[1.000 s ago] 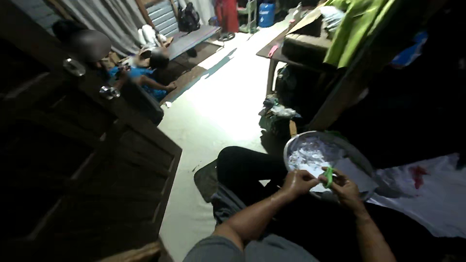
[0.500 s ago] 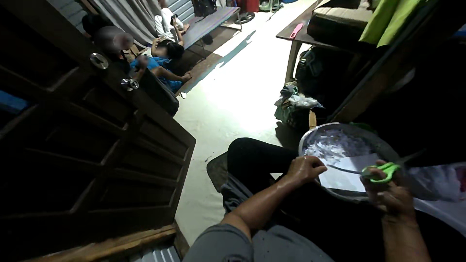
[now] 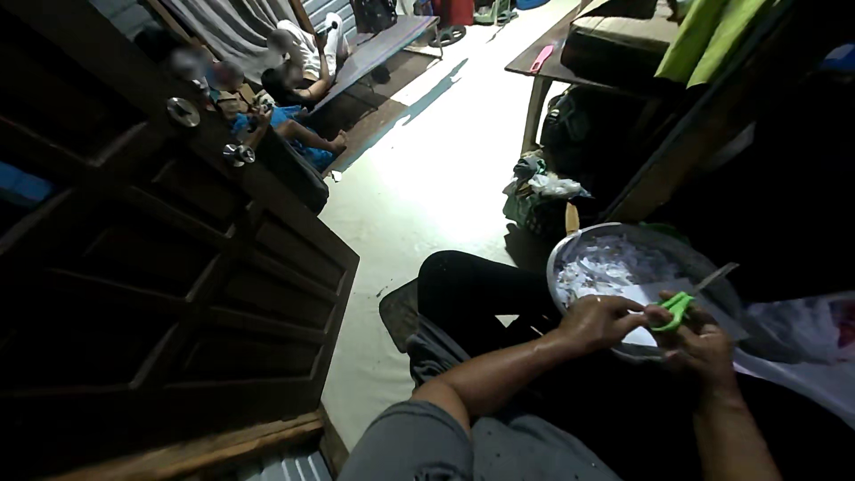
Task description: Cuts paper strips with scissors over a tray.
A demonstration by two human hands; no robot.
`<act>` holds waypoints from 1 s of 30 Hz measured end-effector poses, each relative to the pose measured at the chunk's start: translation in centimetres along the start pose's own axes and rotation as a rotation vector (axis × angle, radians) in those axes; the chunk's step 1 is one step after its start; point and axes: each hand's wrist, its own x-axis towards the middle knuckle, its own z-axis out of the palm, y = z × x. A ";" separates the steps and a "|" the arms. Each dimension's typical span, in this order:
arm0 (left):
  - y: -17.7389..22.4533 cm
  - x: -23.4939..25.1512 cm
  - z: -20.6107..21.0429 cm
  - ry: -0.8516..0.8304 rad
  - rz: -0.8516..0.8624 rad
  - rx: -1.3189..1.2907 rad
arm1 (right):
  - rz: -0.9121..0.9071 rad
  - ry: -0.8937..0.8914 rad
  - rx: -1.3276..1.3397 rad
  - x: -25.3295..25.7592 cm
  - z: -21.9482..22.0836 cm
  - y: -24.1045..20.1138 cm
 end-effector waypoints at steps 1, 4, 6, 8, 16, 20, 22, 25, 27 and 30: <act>-0.1 0.0 0.0 0.000 -0.017 -0.002 | 0.001 0.002 -0.001 0.0 -0.1 0.0; -0.5 0.1 0.0 -0.012 -0.058 -0.015 | 0.002 0.003 -0.006 0.0 -0.2 0.2; -0.4 0.1 -0.3 -0.022 -0.082 -0.024 | -0.007 0.003 -0.010 0.3 -0.1 0.2; 0.1 0.2 -1.2 -0.015 -0.109 -0.007 | -0.014 0.009 -0.036 1.0 0.2 -0.1; -0.2 -0.3 -3.6 0.135 -0.133 -0.296 | -0.023 -0.281 -0.274 -0.3 0.5 0.0; -0.4 0.8 -3.9 0.251 -0.178 -0.424 | 0.091 -0.454 -0.302 -0.6 1.1 -0.7; -0.2 0.5 -4.1 0.243 -0.165 -0.412 | 0.059 -0.441 -0.302 -1.6 0.9 -1.1; -0.2 -0.3 -3.8 0.221 -0.139 -0.409 | 0.015 -0.423 -0.307 -2.8 0.9 -0.9; 0.0 -0.2 -3.1 0.242 -0.138 -0.478 | -0.011 -0.418 -0.306 -2.6 1.2 -0.9; 0.6 -0.4 -2.6 0.236 -0.133 -0.529 | -0.064 -0.422 -0.291 -1.9 1.4 -0.5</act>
